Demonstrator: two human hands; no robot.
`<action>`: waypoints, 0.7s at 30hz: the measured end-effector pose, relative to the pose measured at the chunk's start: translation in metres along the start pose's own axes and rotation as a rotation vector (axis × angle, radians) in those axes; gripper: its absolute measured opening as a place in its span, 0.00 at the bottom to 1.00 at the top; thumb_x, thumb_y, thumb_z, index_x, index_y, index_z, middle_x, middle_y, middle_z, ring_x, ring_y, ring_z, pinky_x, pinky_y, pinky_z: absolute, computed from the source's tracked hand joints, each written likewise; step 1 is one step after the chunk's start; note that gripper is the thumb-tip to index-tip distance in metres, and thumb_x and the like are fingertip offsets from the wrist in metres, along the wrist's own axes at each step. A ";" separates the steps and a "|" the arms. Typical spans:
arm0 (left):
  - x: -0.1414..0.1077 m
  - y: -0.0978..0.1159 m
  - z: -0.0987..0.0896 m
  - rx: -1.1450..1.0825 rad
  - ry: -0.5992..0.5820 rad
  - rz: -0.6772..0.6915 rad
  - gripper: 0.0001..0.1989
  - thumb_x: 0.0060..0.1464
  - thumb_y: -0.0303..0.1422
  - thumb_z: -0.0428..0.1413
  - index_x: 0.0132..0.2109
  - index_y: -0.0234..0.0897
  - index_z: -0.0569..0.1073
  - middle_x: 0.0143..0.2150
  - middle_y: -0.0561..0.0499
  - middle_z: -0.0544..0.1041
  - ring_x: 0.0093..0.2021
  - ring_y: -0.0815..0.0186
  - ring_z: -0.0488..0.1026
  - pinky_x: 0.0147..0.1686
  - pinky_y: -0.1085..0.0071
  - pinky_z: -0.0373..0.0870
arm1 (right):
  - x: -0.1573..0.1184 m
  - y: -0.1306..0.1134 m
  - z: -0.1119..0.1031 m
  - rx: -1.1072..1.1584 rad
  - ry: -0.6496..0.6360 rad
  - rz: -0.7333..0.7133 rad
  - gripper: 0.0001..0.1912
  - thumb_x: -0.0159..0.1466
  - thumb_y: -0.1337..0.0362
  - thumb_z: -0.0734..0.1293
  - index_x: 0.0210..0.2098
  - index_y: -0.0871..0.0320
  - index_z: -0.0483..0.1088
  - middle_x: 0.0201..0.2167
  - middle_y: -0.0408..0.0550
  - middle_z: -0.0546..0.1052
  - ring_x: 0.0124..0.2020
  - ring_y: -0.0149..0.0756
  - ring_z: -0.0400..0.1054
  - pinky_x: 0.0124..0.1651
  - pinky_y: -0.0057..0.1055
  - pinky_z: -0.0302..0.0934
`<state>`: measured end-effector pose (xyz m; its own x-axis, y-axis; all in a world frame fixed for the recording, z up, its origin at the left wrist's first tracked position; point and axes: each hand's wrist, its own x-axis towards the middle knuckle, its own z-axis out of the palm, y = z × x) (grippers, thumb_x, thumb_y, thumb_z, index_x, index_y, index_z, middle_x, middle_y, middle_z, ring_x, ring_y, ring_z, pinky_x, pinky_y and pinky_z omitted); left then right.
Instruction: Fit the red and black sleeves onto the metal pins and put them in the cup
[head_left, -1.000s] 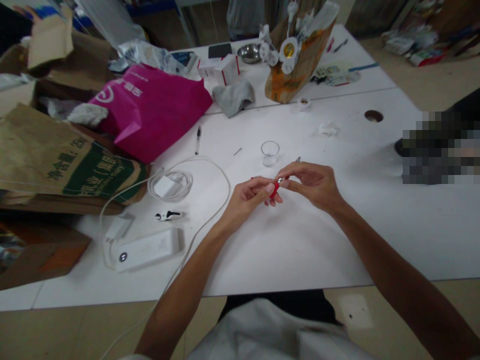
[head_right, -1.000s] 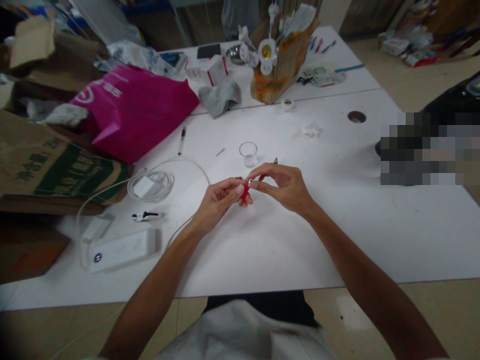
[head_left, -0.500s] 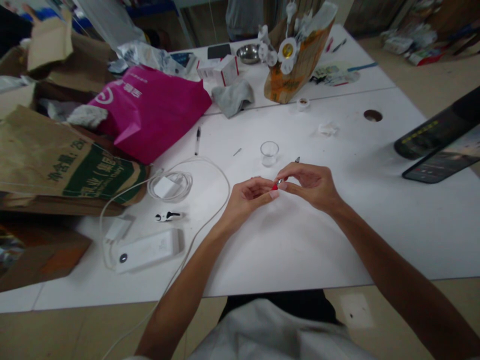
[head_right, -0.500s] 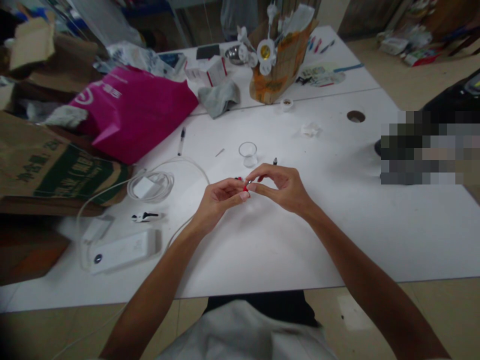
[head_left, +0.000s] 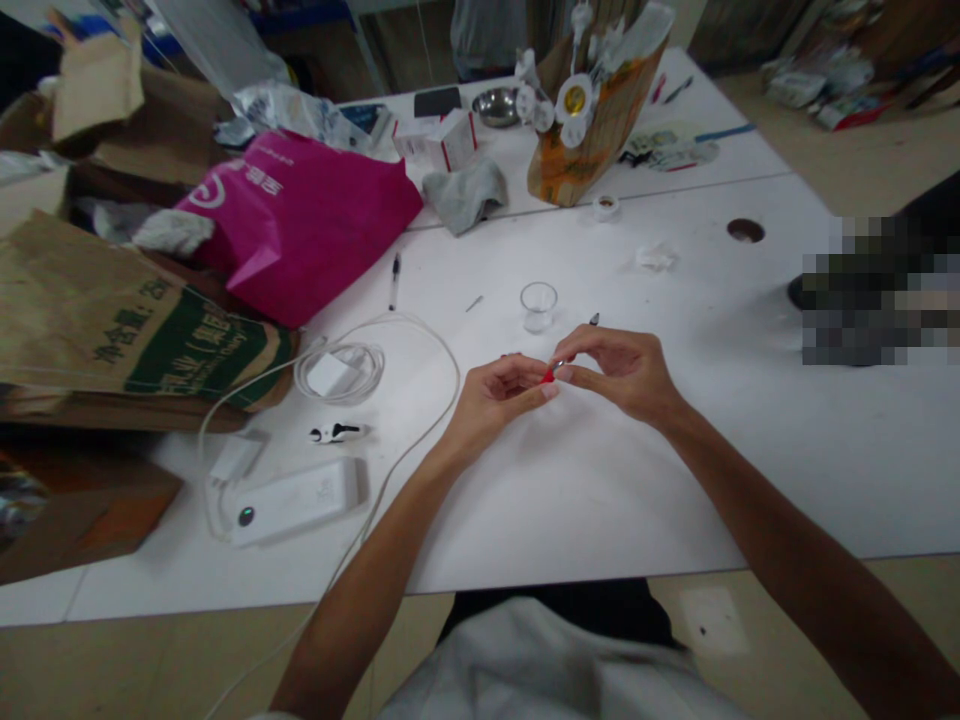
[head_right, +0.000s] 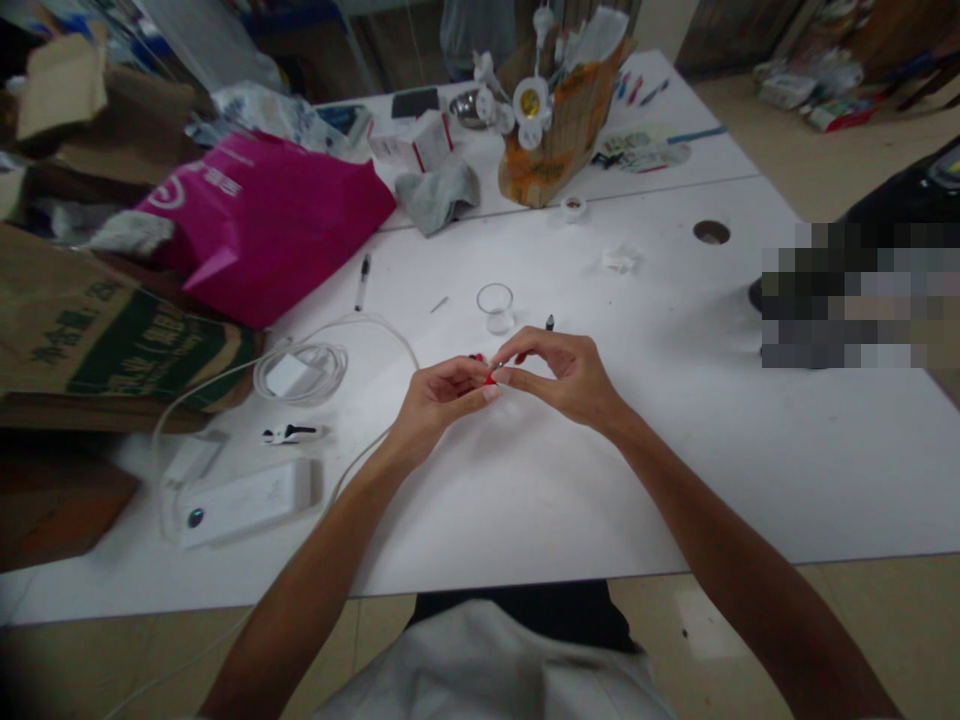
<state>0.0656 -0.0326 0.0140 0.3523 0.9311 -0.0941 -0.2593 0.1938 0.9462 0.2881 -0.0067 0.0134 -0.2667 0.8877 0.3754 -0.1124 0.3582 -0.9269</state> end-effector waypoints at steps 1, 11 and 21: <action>0.000 0.000 0.000 0.004 0.002 0.002 0.18 0.53 0.41 0.82 0.45 0.38 0.89 0.44 0.48 0.88 0.44 0.66 0.82 0.48 0.68 0.79 | 0.000 0.000 0.000 0.002 0.001 -0.002 0.10 0.63 0.56 0.88 0.42 0.45 0.90 0.40 0.45 0.89 0.42 0.41 0.81 0.47 0.43 0.74; -0.001 -0.001 0.001 0.096 0.033 0.037 0.17 0.57 0.43 0.80 0.45 0.38 0.89 0.44 0.47 0.87 0.44 0.64 0.82 0.48 0.67 0.77 | 0.000 -0.002 0.001 -0.012 0.010 0.002 0.12 0.63 0.52 0.88 0.40 0.46 0.90 0.38 0.46 0.88 0.40 0.42 0.80 0.46 0.45 0.74; -0.002 -0.004 0.001 0.255 0.051 0.125 0.18 0.64 0.49 0.76 0.47 0.38 0.90 0.43 0.45 0.89 0.43 0.61 0.83 0.48 0.64 0.78 | -0.001 0.000 0.002 -0.046 0.015 -0.011 0.11 0.64 0.51 0.87 0.41 0.46 0.89 0.38 0.46 0.88 0.41 0.43 0.81 0.48 0.46 0.75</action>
<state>0.0668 -0.0352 0.0110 0.2844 0.9585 0.0185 -0.0606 -0.0013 0.9982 0.2866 -0.0076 0.0129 -0.2511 0.8877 0.3860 -0.0708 0.3809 -0.9219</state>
